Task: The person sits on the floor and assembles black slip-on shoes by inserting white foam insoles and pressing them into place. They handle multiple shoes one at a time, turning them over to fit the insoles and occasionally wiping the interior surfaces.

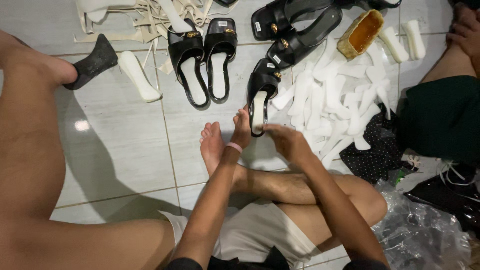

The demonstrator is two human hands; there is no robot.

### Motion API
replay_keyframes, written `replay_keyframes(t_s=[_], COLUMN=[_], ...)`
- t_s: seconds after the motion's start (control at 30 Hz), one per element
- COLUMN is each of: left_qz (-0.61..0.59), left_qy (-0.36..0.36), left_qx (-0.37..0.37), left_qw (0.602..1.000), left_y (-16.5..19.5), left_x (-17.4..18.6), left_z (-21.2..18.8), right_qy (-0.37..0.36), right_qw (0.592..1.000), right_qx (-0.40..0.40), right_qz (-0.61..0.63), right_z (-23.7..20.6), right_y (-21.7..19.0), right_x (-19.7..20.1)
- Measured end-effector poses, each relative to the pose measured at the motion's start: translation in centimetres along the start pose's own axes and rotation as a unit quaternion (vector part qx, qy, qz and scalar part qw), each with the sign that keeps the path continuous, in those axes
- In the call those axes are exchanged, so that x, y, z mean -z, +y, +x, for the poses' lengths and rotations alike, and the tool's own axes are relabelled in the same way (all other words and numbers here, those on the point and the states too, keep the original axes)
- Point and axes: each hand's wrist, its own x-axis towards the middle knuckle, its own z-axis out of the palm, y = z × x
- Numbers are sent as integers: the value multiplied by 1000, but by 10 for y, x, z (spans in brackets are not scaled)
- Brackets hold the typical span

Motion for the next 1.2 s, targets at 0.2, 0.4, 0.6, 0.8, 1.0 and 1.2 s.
replay_keyframes(t_s=[0.2,0.4,0.6,0.8,1.0,1.2], left_qz=[-46,-55,1,-4,21,21], left_qy=[-23,-25,-39,-45,-48,-50], left_qx=[-18,-3,50,26,-11,-13], left_qw=[998,998,998,999,999,998], left_y=[8,6,1,-1,4,2], left_x=[2,2,1,1,4,3], left_z=[-1,0,2,0,0,0], right_qy=[54,130,49,126,146,65], right_qw=[998,982,996,991,988,997], right_qx=[-11,100,56,-39,45,4], right_qz=[3,-99,-56,-15,-6,-52], right_z=[0,27,-11,10,73,69], right_y=[9,16,5,21,32,28], right_x=[-8,-20,-19,-5,-10,-9])
